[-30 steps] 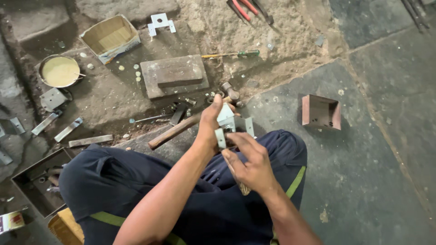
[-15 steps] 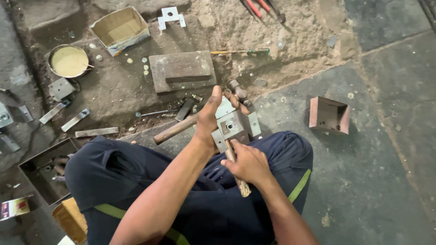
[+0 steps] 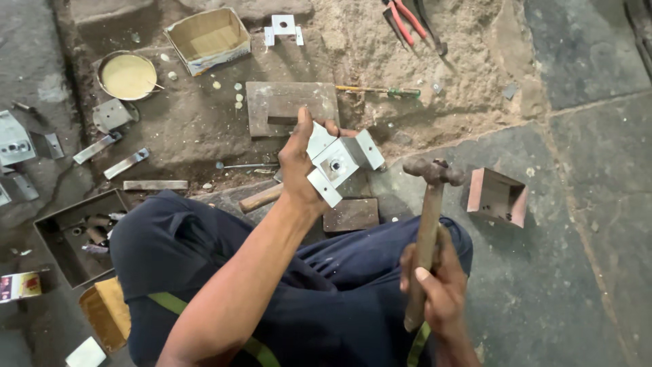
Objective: The person sits on the floor and assembles small metal brackets by inserting pins and striking them with a hammer. They repeatedly pick up brackets, align pins, and hammer them into place, occasionally inspecting the fit.
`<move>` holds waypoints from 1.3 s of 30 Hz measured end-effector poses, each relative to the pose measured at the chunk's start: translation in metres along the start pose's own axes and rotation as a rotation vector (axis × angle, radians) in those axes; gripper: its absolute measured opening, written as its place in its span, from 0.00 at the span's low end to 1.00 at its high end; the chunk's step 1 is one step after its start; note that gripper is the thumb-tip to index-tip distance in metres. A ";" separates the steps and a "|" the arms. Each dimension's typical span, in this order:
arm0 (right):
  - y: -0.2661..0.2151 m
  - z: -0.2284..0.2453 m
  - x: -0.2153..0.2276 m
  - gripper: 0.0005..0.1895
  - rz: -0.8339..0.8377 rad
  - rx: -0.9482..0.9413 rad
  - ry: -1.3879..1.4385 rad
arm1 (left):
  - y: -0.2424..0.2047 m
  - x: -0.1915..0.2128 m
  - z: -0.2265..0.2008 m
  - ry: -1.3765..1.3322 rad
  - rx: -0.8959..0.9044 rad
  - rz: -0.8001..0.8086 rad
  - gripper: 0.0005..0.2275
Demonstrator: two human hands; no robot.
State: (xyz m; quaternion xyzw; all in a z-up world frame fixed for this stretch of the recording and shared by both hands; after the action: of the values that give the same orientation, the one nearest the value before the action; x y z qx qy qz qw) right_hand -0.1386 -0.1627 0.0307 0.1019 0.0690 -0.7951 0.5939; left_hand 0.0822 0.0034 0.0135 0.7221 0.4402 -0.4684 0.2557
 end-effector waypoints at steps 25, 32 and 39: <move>-0.005 -0.030 -0.036 0.29 0.025 -0.073 -0.309 | 0.011 0.010 0.009 0.024 -0.068 0.079 0.17; 0.011 -0.078 -0.008 0.30 -0.173 -0.452 -0.275 | 0.006 0.006 -0.002 -0.037 -0.072 0.146 0.20; 0.044 -0.013 -0.060 0.43 0.002 0.137 -0.922 | 0.000 -0.001 0.005 0.296 -0.153 0.107 0.18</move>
State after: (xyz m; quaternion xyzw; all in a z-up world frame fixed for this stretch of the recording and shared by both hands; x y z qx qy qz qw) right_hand -0.0790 -0.1159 0.0333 -0.2230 -0.2548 -0.7597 0.5552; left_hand 0.0799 -0.0009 0.0126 0.7839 0.4685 -0.3081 0.2667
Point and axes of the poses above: each hand's wrist, its own y-axis towards the middle knuckle, its own x-axis out of the back of the hand, z = x × y, the point moved 6 cm from there along y, towards the middle knuckle, and after that the axes turned 12 degrees about y, right-handed, at the moved point
